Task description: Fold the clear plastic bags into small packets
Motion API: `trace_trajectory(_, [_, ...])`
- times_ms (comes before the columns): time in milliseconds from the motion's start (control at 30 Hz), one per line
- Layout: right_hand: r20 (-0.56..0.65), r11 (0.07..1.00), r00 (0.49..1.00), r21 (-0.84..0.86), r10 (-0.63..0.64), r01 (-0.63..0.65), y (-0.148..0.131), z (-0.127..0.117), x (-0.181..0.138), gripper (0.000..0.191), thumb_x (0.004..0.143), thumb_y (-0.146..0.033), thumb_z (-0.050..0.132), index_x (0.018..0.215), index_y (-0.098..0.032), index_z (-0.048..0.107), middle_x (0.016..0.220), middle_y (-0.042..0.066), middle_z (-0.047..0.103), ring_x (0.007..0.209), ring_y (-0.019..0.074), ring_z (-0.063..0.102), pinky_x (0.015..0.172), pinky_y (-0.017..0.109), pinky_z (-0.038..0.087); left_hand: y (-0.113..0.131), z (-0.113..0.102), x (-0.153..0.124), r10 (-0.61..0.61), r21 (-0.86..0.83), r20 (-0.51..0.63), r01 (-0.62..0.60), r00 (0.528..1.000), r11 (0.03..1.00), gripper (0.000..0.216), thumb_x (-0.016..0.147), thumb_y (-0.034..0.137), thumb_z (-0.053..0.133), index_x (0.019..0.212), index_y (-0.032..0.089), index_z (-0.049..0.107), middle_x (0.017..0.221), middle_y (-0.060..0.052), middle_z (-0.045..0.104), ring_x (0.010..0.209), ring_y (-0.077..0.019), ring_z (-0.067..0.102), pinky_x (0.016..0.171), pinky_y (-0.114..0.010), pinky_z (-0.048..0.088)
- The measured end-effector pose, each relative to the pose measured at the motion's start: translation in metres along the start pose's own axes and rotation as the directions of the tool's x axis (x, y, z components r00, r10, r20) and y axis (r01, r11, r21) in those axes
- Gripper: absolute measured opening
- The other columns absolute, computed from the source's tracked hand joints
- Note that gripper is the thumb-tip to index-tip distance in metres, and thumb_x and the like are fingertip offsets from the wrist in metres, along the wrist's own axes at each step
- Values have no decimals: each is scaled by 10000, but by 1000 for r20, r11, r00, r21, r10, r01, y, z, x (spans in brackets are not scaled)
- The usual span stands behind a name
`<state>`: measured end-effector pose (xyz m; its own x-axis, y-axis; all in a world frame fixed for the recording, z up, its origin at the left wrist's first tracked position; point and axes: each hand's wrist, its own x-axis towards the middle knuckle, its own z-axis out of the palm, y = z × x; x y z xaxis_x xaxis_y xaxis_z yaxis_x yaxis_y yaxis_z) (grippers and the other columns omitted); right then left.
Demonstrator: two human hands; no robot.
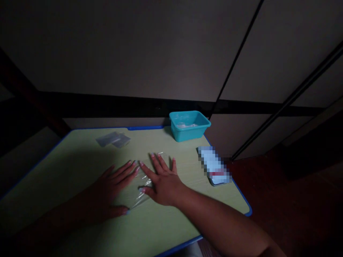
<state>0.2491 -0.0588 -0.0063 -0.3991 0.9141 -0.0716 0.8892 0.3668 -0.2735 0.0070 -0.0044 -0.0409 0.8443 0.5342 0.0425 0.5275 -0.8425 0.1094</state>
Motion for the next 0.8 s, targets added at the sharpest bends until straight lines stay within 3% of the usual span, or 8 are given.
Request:
trace_trajectory(233, [-33,999,999,41,-13,14,2,-6,1,645,951,-522,324,1501,-329,48,1570,77,-94,1441,278,-68,1031,705,-8,-17,9,-2,67,120,-57,-60,996,991,900,772,709,488,1494,269,181,1511,-120,316,1343,-369,362,1067,-549,265])
trace_trajectory(367, [-41,999,999,35,0,1,4,-8,0,626,953,-523,325,1499,-329,86,1578,85,-58,1444,268,-49,1043,692,-13,-13,17,0,66,130,-212,-39,975,991,910,743,699,519,1491,282,212,1501,-106,353,1290,-412,424,1082,-597,197])
trace_trajectory(467, [-92,999,996,31,10,-7,8,-10,2,619,956,-533,303,1498,-332,81,1580,89,-48,1443,269,-58,1045,692,-5,-6,20,0,46,103,-270,-19,962,994,897,734,646,553,1485,292,213,1501,-101,359,1297,-390,424,1098,-591,162])
trace_trajectory(633, [-57,997,996,24,74,-73,17,-13,7,676,930,-566,345,1500,-331,67,1577,98,-70,1440,288,-73,1033,703,-14,-2,21,-2,13,103,-213,9,977,995,808,732,545,583,1451,289,318,1487,-78,388,1320,-375,398,1083,-565,222])
trace_trajectory(800, [-76,988,986,56,147,-143,27,-19,8,697,911,-628,325,1497,-346,75,1582,78,-60,1439,280,-93,1045,681,-27,-3,18,-2,16,79,-197,-1,980,997,770,781,586,547,1449,264,340,1493,-99,371,1320,-370,399,1074,-558,228])
